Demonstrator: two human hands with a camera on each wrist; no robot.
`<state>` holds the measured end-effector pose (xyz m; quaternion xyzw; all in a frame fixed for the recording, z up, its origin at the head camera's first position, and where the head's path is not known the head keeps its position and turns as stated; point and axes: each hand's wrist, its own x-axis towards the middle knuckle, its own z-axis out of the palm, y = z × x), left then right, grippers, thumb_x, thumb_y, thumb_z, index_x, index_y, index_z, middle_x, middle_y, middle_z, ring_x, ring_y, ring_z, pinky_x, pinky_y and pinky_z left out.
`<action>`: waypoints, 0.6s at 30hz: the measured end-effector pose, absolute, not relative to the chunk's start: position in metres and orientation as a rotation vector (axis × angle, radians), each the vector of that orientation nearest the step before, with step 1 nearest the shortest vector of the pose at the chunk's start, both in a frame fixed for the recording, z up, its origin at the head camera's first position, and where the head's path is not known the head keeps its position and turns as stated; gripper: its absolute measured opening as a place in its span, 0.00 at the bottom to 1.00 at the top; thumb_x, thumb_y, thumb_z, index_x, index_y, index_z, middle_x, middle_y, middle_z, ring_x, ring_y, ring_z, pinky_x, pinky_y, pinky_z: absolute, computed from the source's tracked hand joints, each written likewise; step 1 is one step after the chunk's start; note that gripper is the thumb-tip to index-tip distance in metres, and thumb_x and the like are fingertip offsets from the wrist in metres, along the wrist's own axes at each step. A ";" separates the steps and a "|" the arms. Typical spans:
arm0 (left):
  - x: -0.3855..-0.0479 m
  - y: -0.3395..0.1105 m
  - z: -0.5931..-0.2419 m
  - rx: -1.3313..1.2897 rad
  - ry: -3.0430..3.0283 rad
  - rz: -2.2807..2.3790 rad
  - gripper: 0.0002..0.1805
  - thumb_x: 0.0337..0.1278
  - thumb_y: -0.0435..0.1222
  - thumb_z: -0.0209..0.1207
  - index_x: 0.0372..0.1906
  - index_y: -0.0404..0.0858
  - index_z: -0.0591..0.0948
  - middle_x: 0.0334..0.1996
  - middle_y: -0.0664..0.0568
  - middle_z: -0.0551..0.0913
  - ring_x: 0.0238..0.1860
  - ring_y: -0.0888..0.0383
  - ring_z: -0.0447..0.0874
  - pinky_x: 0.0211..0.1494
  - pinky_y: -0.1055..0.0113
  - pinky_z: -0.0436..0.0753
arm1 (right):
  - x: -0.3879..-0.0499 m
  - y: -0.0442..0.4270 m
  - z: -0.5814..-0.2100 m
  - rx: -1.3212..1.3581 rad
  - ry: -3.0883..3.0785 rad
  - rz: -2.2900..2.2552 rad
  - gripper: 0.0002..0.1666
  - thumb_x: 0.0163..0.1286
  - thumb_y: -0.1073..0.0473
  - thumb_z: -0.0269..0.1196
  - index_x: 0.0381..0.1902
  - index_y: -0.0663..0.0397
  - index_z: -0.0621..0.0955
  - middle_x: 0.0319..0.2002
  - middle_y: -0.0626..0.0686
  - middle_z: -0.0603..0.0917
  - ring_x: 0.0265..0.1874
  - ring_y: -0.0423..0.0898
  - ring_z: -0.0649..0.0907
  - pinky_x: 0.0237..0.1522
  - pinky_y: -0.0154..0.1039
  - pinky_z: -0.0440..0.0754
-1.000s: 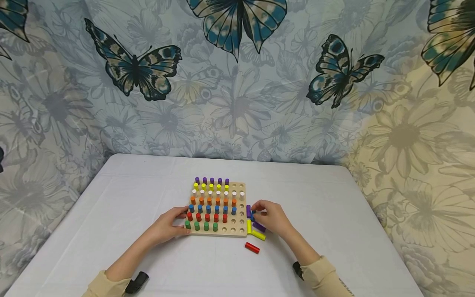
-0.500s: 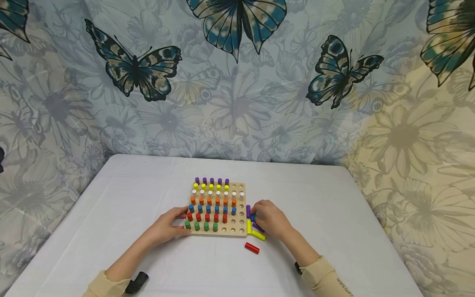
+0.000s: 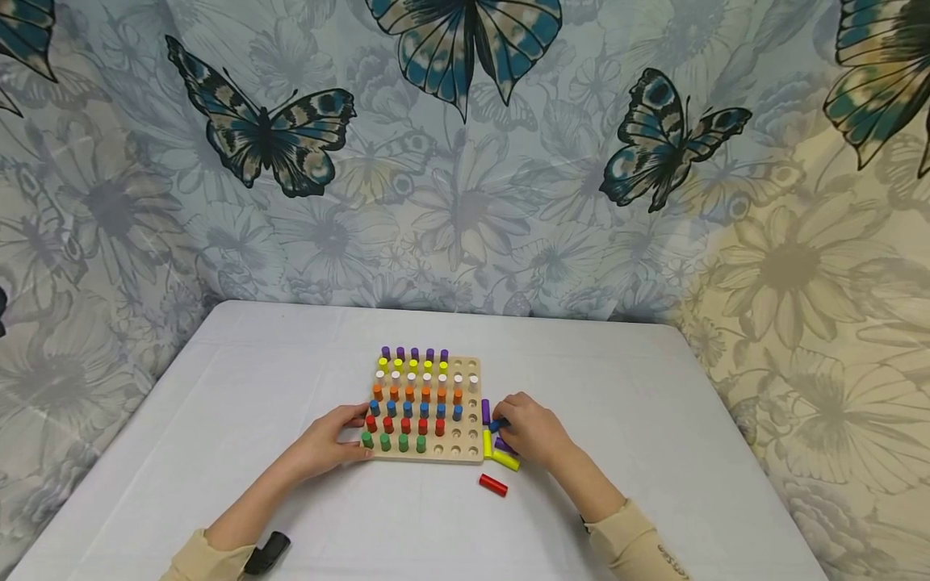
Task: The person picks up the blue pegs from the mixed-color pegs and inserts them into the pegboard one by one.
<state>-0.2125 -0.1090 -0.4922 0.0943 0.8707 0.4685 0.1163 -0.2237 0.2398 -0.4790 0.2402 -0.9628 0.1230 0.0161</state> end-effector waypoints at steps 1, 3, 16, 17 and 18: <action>-0.213 -0.109 -0.492 0.275 2.551 1.372 0.42 0.46 0.34 0.74 0.68 0.30 0.68 0.59 0.46 0.76 0.59 0.48 0.75 0.63 0.48 0.71 | -0.224 0.240 -0.479 0.741 -3.000 0.382 0.10 0.58 0.63 0.72 0.38 0.50 0.84 0.41 0.48 0.83 0.43 0.45 0.80 0.46 0.44 0.83; -0.212 -0.109 -0.492 0.275 2.554 1.372 0.42 0.46 0.34 0.74 0.68 0.30 0.68 0.59 0.46 0.76 0.59 0.48 0.75 0.63 0.48 0.71 | -0.225 0.240 -0.479 0.725 -3.010 0.393 0.10 0.57 0.62 0.72 0.37 0.51 0.84 0.38 0.47 0.82 0.41 0.43 0.79 0.45 0.43 0.83; -0.213 -0.110 -0.494 0.287 2.557 1.362 0.42 0.46 0.35 0.74 0.68 0.31 0.68 0.60 0.45 0.75 0.59 0.48 0.75 0.62 0.49 0.72 | -0.226 0.237 -0.477 0.524 -3.013 0.842 0.12 0.57 0.59 0.73 0.37 0.49 0.81 0.34 0.42 0.82 0.38 0.43 0.81 0.47 0.45 0.82; -0.213 -0.110 -0.494 0.288 2.557 1.364 0.42 0.46 0.35 0.74 0.68 0.30 0.68 0.60 0.45 0.75 0.59 0.48 0.75 0.62 0.49 0.72 | -0.226 0.236 -0.477 0.506 -2.996 0.907 0.12 0.57 0.59 0.73 0.37 0.49 0.81 0.34 0.42 0.82 0.39 0.43 0.82 0.47 0.45 0.82; -0.213 -0.110 -0.494 0.289 2.556 1.365 0.42 0.46 0.35 0.74 0.68 0.30 0.68 0.60 0.45 0.75 0.59 0.48 0.75 0.62 0.49 0.73 | -0.226 0.234 -0.477 0.492 -2.976 0.968 0.12 0.57 0.60 0.72 0.37 0.51 0.80 0.34 0.42 0.82 0.39 0.44 0.82 0.47 0.45 0.83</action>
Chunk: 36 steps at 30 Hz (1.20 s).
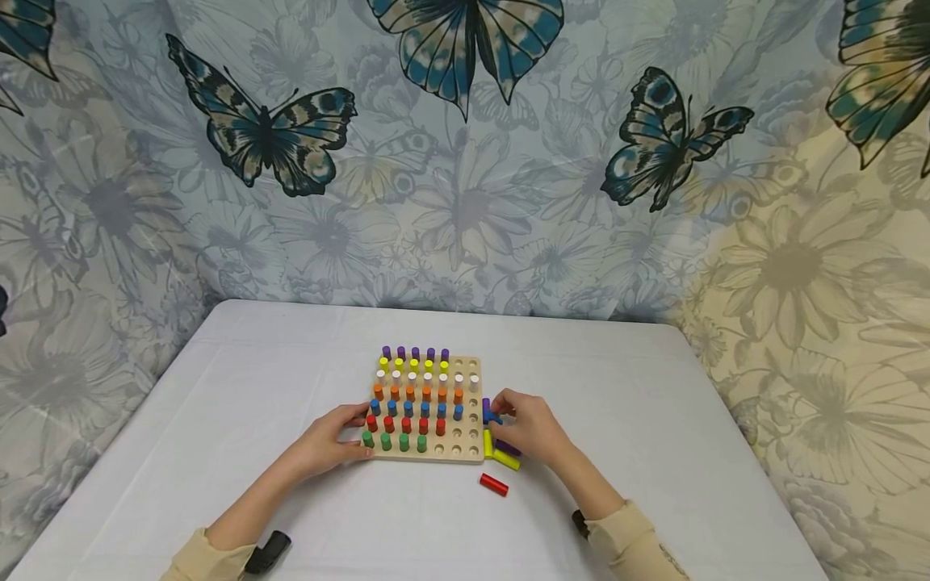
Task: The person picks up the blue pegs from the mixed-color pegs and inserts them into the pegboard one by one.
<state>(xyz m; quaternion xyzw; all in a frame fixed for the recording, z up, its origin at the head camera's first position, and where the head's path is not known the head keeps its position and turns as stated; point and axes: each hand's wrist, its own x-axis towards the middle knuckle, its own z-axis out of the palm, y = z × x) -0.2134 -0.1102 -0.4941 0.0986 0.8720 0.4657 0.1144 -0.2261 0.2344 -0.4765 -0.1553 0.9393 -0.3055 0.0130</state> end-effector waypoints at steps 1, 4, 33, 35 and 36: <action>-0.213 -0.110 -0.494 0.291 2.556 1.367 0.42 0.46 0.35 0.74 0.68 0.30 0.68 0.60 0.45 0.75 0.59 0.48 0.75 0.62 0.49 0.73 | -0.226 0.233 -0.476 -0.459 2.911 -1.008 0.12 0.57 0.61 0.72 0.37 0.51 0.80 0.34 0.42 0.82 0.39 0.44 0.82 0.47 0.44 0.83; -0.213 -0.110 -0.494 0.290 2.557 1.370 0.42 0.46 0.34 0.74 0.68 0.30 0.68 0.60 0.45 0.75 0.59 0.48 0.75 0.62 0.49 0.73 | -0.227 0.227 -0.476 -0.396 2.871 -1.137 0.12 0.58 0.63 0.71 0.37 0.53 0.80 0.34 0.44 0.82 0.39 0.44 0.82 0.45 0.42 0.83; -0.212 -0.110 -0.492 0.292 2.569 1.342 0.43 0.46 0.35 0.74 0.68 0.30 0.68 0.59 0.45 0.76 0.58 0.49 0.75 0.62 0.49 0.73 | -0.232 0.211 -0.478 -0.351 2.777 -1.276 0.12 0.61 0.66 0.70 0.40 0.54 0.79 0.36 0.48 0.84 0.40 0.46 0.84 0.43 0.39 0.84; -0.212 -0.110 -0.491 0.291 2.570 1.339 0.42 0.46 0.35 0.74 0.68 0.30 0.68 0.59 0.45 0.76 0.58 0.49 0.75 0.62 0.49 0.72 | -0.233 0.211 -0.478 -0.362 2.778 -1.276 0.11 0.61 0.66 0.69 0.40 0.54 0.79 0.36 0.48 0.84 0.40 0.45 0.84 0.43 0.38 0.84; -0.212 -0.110 -0.491 0.293 2.571 1.337 0.42 0.46 0.35 0.74 0.68 0.30 0.68 0.59 0.45 0.76 0.58 0.48 0.75 0.62 0.49 0.72 | -0.233 0.211 -0.479 -0.369 2.777 -1.277 0.11 0.61 0.66 0.69 0.40 0.55 0.79 0.36 0.48 0.84 0.40 0.46 0.84 0.43 0.38 0.84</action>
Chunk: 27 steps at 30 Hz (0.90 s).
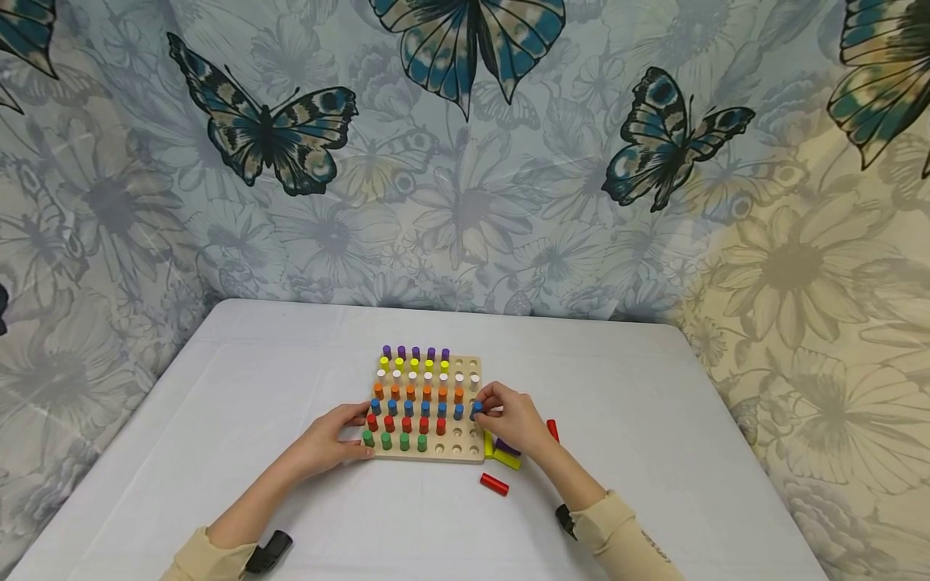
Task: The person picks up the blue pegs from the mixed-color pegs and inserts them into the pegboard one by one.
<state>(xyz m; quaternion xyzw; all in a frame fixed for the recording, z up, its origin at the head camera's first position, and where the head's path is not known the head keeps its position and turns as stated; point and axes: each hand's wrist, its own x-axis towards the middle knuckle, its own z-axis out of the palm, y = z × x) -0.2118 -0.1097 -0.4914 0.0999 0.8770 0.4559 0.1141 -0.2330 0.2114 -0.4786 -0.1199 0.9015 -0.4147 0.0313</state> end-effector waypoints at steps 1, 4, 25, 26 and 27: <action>-0.212 -0.110 -0.491 0.301 2.574 1.333 0.42 0.46 0.35 0.74 0.68 0.30 0.68 0.59 0.44 0.76 0.58 0.48 0.75 0.62 0.48 0.72 | -0.233 0.211 -0.479 -0.375 2.775 -1.277 0.11 0.61 0.66 0.69 0.40 0.55 0.79 0.36 0.48 0.84 0.40 0.46 0.84 0.43 0.38 0.84; -0.211 -0.110 -0.491 0.298 2.568 1.335 0.43 0.46 0.35 0.74 0.68 0.30 0.68 0.59 0.45 0.76 0.59 0.48 0.75 0.63 0.48 0.72 | -0.233 0.212 -0.479 -0.384 2.776 -1.271 0.11 0.61 0.66 0.69 0.40 0.55 0.79 0.36 0.48 0.84 0.40 0.46 0.83 0.43 0.38 0.84; -0.215 -0.115 -0.483 0.271 2.426 1.329 0.48 0.48 0.41 0.74 0.71 0.30 0.63 0.63 0.41 0.71 0.62 0.46 0.73 0.56 0.58 0.79 | -0.231 0.217 -0.474 -0.478 2.948 -1.176 0.19 0.66 0.55 0.67 0.51 0.57 0.79 0.46 0.52 0.84 0.49 0.51 0.82 0.51 0.49 0.80; -0.216 -0.117 -0.480 0.278 2.428 1.305 0.48 0.49 0.44 0.73 0.71 0.30 0.63 0.63 0.41 0.72 0.61 0.46 0.74 0.57 0.57 0.78 | -0.231 0.218 -0.473 -0.477 2.996 -1.136 0.21 0.66 0.54 0.67 0.53 0.57 0.79 0.48 0.54 0.84 0.50 0.53 0.81 0.52 0.51 0.79; -0.217 -0.119 -0.477 0.287 2.438 1.286 0.47 0.50 0.46 0.72 0.71 0.31 0.63 0.63 0.41 0.72 0.61 0.46 0.74 0.58 0.56 0.78 | -0.231 0.218 -0.472 -0.459 3.045 -1.089 0.23 0.67 0.52 0.66 0.55 0.57 0.78 0.50 0.55 0.83 0.52 0.54 0.80 0.53 0.54 0.78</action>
